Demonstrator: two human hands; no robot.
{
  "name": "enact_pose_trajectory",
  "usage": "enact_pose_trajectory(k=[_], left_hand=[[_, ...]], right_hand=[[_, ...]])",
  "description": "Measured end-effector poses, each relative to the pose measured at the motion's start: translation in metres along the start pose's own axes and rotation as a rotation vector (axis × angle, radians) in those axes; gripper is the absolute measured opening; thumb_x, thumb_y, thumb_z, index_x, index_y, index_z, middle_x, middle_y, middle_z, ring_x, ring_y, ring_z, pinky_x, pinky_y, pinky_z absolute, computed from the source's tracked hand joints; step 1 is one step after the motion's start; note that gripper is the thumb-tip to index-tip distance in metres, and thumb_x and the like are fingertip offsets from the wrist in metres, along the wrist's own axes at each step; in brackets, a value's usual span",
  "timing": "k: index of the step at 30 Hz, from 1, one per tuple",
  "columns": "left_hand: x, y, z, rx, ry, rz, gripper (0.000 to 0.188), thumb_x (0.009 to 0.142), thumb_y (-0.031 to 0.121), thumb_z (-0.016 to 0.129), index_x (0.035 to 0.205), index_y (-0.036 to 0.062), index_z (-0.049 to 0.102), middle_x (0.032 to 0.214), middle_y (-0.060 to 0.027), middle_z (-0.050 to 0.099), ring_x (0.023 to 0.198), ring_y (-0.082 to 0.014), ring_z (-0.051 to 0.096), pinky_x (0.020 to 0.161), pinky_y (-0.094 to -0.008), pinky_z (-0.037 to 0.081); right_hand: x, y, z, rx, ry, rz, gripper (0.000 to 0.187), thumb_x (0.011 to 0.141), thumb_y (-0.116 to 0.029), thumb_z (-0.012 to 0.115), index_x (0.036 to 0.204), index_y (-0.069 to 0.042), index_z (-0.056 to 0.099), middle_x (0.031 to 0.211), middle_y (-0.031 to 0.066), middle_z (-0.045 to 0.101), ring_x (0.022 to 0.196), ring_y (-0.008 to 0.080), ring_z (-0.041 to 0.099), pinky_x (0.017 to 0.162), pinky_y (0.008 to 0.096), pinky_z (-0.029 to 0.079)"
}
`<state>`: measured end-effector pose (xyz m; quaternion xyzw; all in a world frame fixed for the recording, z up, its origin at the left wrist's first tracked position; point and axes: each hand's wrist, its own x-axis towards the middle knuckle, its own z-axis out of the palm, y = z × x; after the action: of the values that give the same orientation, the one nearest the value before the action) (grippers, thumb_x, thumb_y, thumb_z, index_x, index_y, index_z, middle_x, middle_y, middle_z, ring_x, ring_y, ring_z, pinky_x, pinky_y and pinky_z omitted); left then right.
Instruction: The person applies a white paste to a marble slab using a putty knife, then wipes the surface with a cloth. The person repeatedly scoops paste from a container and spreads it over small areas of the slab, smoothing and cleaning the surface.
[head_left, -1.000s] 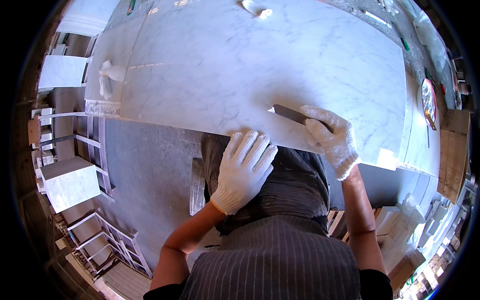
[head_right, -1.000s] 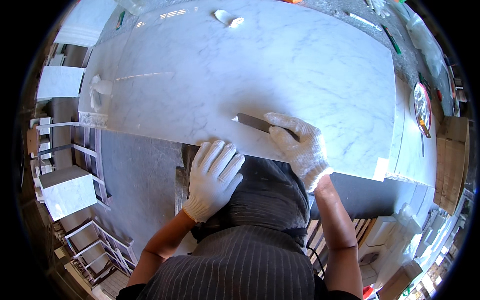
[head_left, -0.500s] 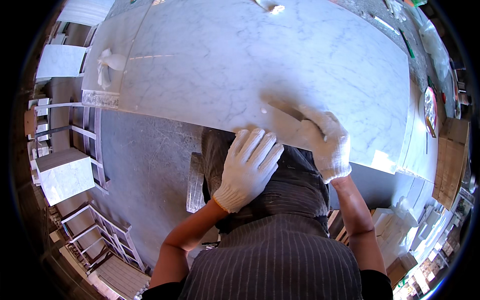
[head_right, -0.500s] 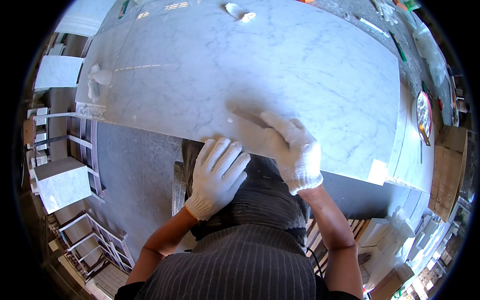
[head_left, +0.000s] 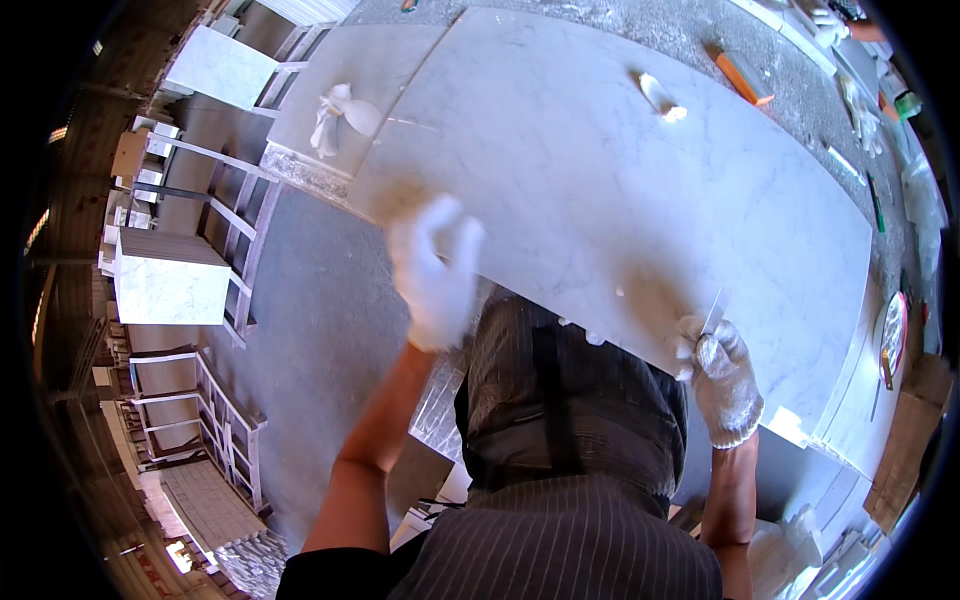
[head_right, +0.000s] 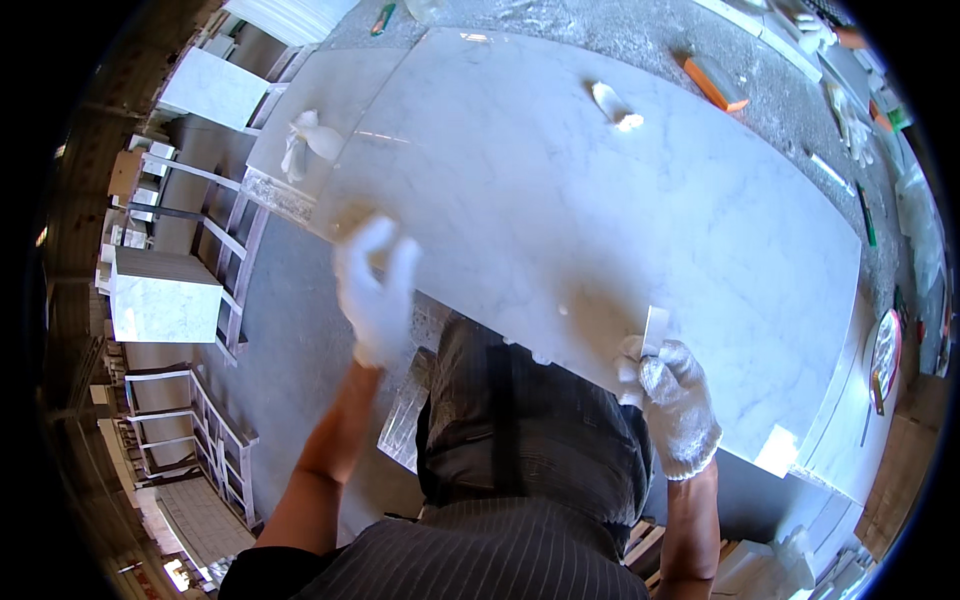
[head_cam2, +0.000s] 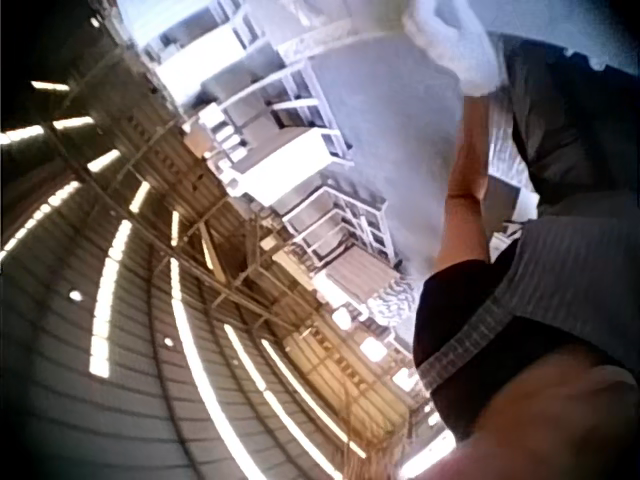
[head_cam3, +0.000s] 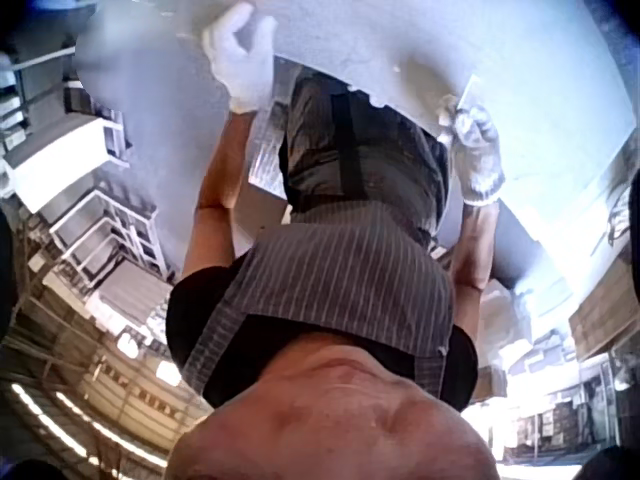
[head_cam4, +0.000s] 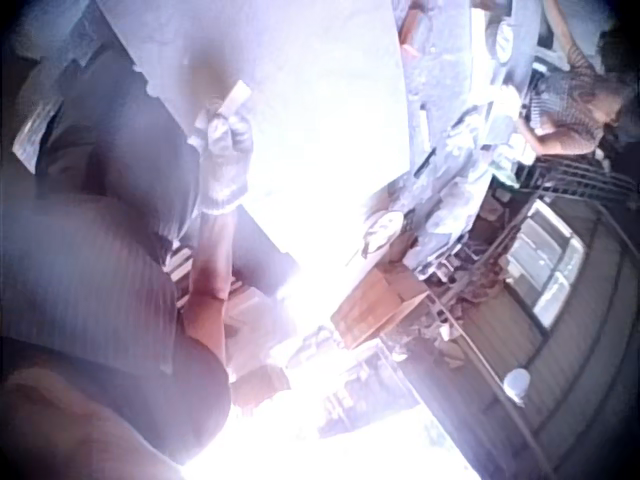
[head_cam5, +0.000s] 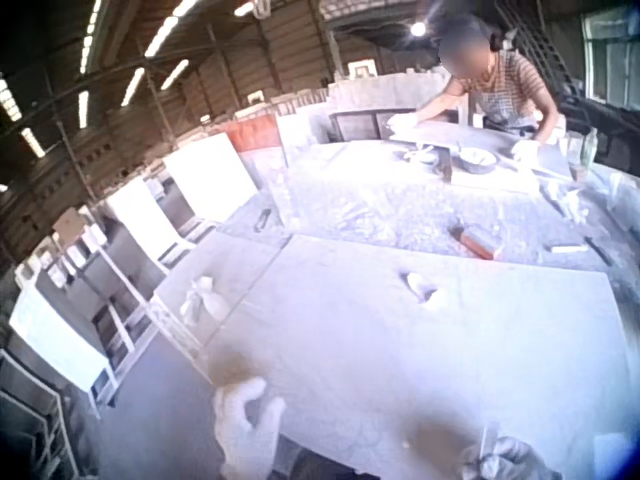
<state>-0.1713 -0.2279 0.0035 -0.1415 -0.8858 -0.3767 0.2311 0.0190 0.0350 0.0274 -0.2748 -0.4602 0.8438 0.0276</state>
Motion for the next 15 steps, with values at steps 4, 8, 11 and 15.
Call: enact_pose_trajectory(k=[4,8,11,15], left_hand=[[0.102,-0.037,-0.004,0.046,0.129,-0.063,0.056,0.083,0.015,0.073,0.133,-0.0026,0.054,0.128,-0.0194,0.059,0.120,-0.0310,0.055,0.104,-0.0417,0.041],[0.142,-0.113,0.000,0.133,0.129,-0.043,0.065,0.081,0.029,0.074,0.133,-0.0042,0.055,0.128,-0.0218,0.061,0.116,-0.0315,0.060,0.099,-0.0413,0.045],[0.152,-0.118,0.012,0.248,0.147,-0.334,0.059,0.079,0.026,0.074,0.129,-0.0024,0.060,0.123,-0.0175,0.066,0.114,-0.0316,0.062,0.099,-0.0410,0.046],[0.161,-0.123,0.026,-0.009,0.157,-0.246,0.048,0.078,0.024,0.072,0.118,-0.0009,0.066,0.112,-0.0157,0.069,0.103,-0.0310,0.065,0.091,-0.0407,0.048]], right_hand=[[0.004,-0.007,-0.012,-0.177,0.084,-0.040,0.029,0.093,-0.016,0.064,0.118,-0.001,0.060,0.089,0.0051,0.062,0.073,0.0113,0.057,0.061,0.0250,0.047],[0.000,-0.030,0.007,-0.433,0.186,0.075,0.051,0.094,-0.008,0.055,0.145,-0.002,0.046,0.091,0.0044,0.061,0.071,0.0116,0.055,0.064,0.0266,0.050],[0.004,-0.030,0.004,-0.548,0.122,0.098,0.045,0.095,-0.009,0.055,0.140,-0.003,0.053,0.094,0.0051,0.062,0.075,0.0115,0.056,0.067,0.0259,0.050],[0.009,-0.024,0.016,-0.713,0.042,0.116,0.038,0.096,-0.008,0.053,0.133,-0.002,0.060,0.097,0.0051,0.066,0.079,0.0108,0.056,0.073,0.0251,0.049]])
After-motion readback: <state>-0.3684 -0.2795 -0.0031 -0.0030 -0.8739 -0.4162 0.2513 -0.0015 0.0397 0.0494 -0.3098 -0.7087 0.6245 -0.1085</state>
